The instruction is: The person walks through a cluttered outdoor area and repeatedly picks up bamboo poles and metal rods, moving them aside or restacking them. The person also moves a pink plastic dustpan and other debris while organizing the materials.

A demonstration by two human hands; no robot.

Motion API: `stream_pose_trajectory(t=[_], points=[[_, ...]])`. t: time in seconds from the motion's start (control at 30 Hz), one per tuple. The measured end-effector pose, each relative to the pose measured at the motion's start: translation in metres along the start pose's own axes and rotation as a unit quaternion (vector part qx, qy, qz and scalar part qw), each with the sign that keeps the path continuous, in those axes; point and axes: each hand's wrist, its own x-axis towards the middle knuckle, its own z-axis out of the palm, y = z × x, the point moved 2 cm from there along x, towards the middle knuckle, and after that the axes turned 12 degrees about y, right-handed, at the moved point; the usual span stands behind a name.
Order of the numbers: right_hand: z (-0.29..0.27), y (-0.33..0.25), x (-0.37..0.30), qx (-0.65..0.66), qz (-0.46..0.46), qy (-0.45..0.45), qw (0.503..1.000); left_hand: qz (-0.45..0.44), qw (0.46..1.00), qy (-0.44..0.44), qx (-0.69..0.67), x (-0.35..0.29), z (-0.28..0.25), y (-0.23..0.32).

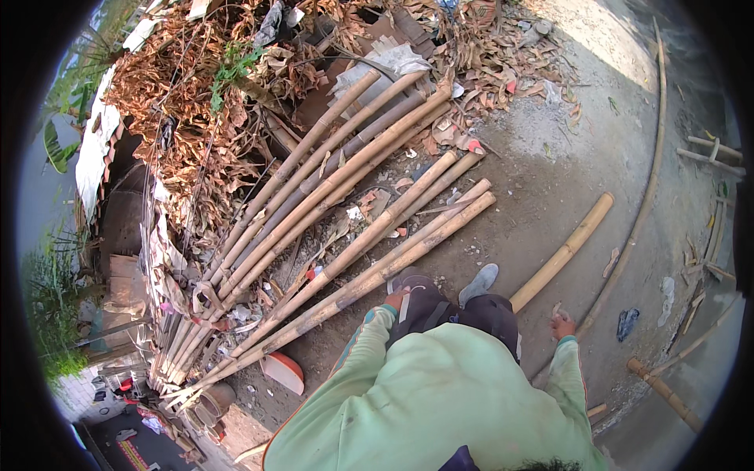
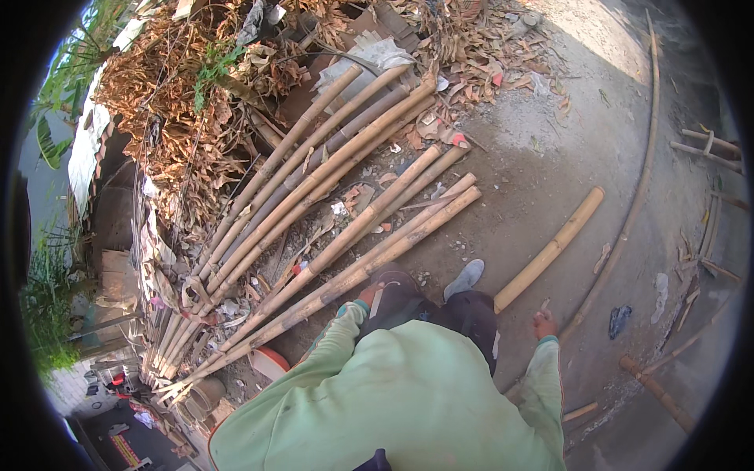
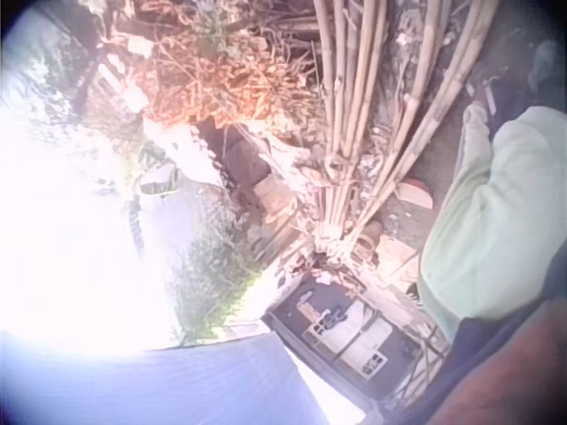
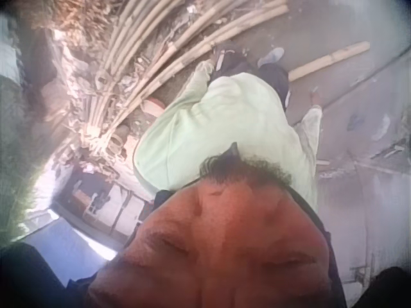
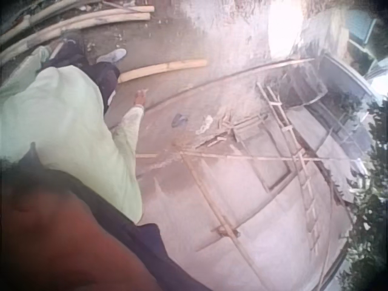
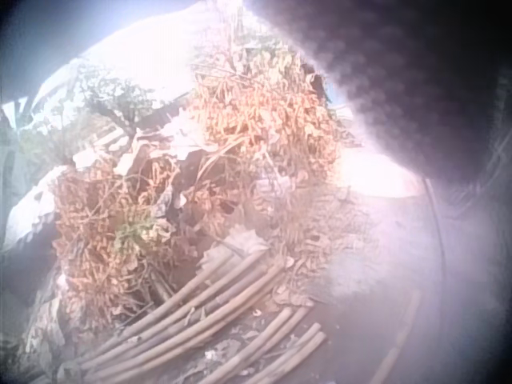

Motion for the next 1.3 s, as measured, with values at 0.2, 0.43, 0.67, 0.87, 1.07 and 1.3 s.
stream_pose_trajectory(t=[0.2,0.43,0.67,0.87,1.07,1.3], points=[[-0.071,-0.149,0.124,0.011,0.021,0.06,0.998,-0.059,0.986,-0.156,-0.001,-0.013,0.01,0.117],[0.022,-0.222,0.196,-0.222,-0.037,-0.158,0.961,-0.314,0.939,0.089,-0.109,0.014,0.052,0.087],[0.129,-0.422,0.252,-0.426,-0.192,-0.239,0.851,-0.401,0.833,0.102,-0.368,0.023,0.144,0.15],[0.272,-0.62,0.297,-0.387,-0.179,-0.263,0.865,-0.471,0.807,0.161,-0.319,0.004,0.167,0.221],[0.477,-0.708,0.367,-0.471,-0.286,-0.358,0.754,-0.56,0.711,0.168,-0.39,0.032,0.232,0.341],[0.619,-0.756,0.37,-0.669,-0.469,-0.377,0.438,-0.539,0.648,0.209,-0.495,0.176,0.266,0.567]])
